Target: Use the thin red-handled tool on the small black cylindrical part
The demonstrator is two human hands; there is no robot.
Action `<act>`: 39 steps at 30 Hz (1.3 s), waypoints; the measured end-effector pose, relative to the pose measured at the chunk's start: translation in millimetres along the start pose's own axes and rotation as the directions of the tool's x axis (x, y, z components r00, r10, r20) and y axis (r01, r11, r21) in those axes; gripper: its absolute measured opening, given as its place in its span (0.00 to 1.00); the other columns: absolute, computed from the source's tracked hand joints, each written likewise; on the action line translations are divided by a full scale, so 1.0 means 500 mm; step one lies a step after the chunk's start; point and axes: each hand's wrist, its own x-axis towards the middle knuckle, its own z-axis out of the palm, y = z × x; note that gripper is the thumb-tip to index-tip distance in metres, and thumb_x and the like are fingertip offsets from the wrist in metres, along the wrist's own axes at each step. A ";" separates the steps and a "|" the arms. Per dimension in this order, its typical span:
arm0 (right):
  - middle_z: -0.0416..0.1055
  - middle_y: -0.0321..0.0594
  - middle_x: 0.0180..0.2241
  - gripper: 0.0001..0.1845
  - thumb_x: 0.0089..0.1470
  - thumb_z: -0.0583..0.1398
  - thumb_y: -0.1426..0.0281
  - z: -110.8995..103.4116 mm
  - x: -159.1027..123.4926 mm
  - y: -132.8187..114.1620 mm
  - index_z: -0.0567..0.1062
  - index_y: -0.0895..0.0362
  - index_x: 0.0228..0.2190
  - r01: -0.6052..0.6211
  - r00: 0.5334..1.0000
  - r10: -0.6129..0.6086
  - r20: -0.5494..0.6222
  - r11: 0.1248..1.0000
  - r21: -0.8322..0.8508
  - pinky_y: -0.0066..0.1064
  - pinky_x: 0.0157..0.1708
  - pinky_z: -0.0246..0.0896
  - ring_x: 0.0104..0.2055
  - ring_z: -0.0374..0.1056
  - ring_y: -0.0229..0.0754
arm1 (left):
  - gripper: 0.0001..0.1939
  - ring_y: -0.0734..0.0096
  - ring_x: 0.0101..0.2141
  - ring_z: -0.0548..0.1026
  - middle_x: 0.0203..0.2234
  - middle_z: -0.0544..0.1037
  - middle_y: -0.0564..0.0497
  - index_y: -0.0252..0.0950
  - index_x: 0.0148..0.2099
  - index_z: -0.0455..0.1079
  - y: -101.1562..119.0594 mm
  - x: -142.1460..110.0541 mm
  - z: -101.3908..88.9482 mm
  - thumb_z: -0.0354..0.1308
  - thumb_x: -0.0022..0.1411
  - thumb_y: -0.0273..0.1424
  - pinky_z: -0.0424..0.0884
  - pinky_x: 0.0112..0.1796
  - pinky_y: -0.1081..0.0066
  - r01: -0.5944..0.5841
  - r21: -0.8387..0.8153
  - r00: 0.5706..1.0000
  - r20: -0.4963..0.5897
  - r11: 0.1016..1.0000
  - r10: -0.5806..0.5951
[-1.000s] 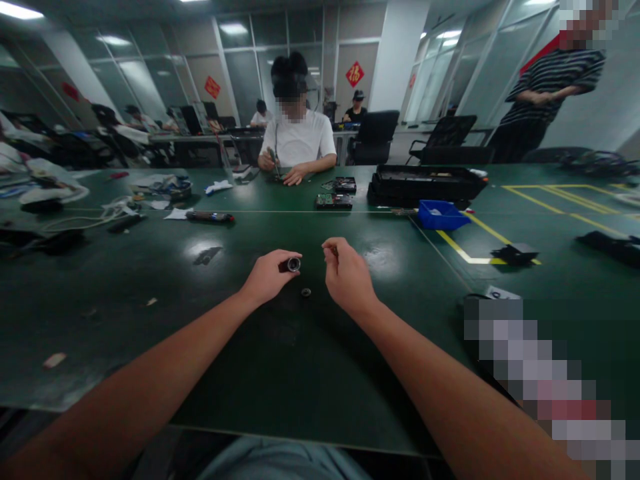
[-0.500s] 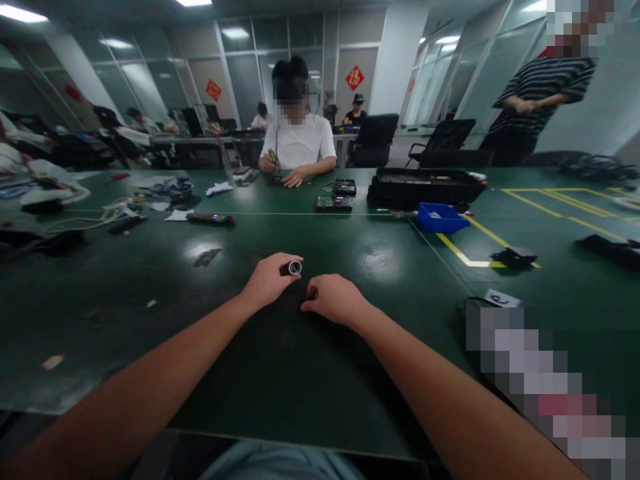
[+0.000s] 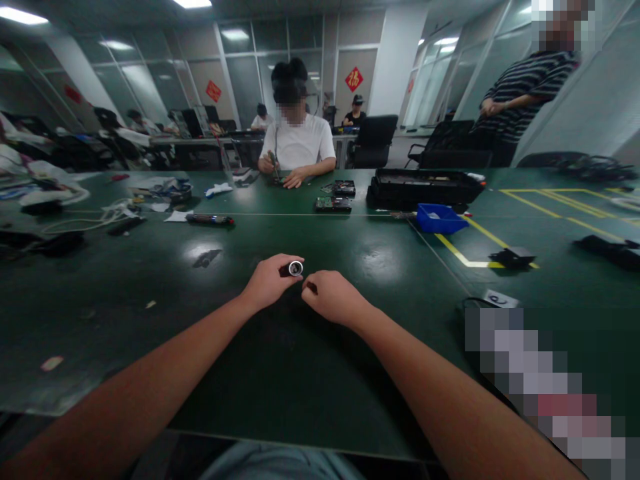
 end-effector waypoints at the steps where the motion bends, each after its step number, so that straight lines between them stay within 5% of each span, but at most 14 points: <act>1: 0.79 0.42 0.37 0.14 0.57 0.55 0.71 0.000 0.001 -0.001 0.81 0.56 0.35 -0.003 1.000 0.004 -0.030 1.000 0.011 0.31 0.37 0.61 0.36 0.72 0.42 | 0.20 0.64 0.47 0.77 0.45 0.80 0.49 0.39 0.51 0.77 0.000 0.000 0.000 0.67 0.55 0.23 0.71 0.51 0.63 -0.003 -0.009 1.000 0.000 1.000 0.003; 13: 0.77 0.38 0.30 0.13 0.55 0.60 0.69 -0.005 -0.004 -0.001 0.79 0.56 0.42 -0.050 0.965 0.077 -0.250 0.992 0.114 0.31 0.32 0.61 0.29 0.68 0.39 | 0.16 0.65 0.44 0.78 0.42 0.81 0.50 0.39 0.48 0.77 0.007 -0.003 0.004 0.65 0.57 0.23 0.72 0.47 0.65 -0.061 -0.059 0.997 0.044 0.996 0.063; 18: 0.77 0.41 0.37 0.10 0.57 0.60 0.70 -0.001 -0.002 0.007 0.81 0.56 0.39 0.015 0.944 0.019 -0.330 0.995 0.099 0.32 0.36 0.63 0.34 0.70 0.40 | 0.17 0.66 0.45 0.77 0.44 0.80 0.49 0.39 0.49 0.77 0.018 -0.006 0.005 0.65 0.56 0.22 0.72 0.48 0.65 -0.085 -0.091 0.991 0.093 0.992 0.094; 22: 0.77 0.41 0.37 0.10 0.57 0.60 0.71 0.003 0.000 0.009 0.82 0.54 0.38 0.054 0.943 -0.022 -0.332 0.995 0.087 0.33 0.40 0.64 0.38 0.72 0.41 | 0.17 0.65 0.45 0.77 0.44 0.80 0.50 0.40 0.49 0.77 0.023 -0.007 0.006 0.65 0.57 0.23 0.72 0.48 0.64 -0.096 -0.084 0.989 0.105 0.992 0.104; 30: 0.75 0.41 0.36 0.14 0.53 0.64 0.67 0.006 0.001 0.007 0.75 0.56 0.43 -0.067 0.923 0.119 -0.366 0.986 0.152 0.33 0.34 0.62 0.35 0.70 0.41 | 0.15 0.64 0.46 0.77 0.45 0.80 0.48 0.39 0.49 0.77 0.027 -0.008 0.004 0.64 0.58 0.24 0.72 0.50 0.63 -0.130 -0.075 0.980 0.141 0.989 0.139; 39: 0.74 0.42 0.37 0.18 0.51 0.65 0.67 0.011 0.002 0.008 0.74 0.57 0.45 -0.111 0.915 0.137 -0.380 0.990 0.090 0.35 0.36 0.62 0.37 0.70 0.44 | 0.16 0.65 0.47 0.77 0.45 0.80 0.48 0.38 0.49 0.76 0.032 -0.009 0.003 0.62 0.58 0.22 0.72 0.50 0.64 -0.200 -0.074 0.961 0.179 0.977 0.210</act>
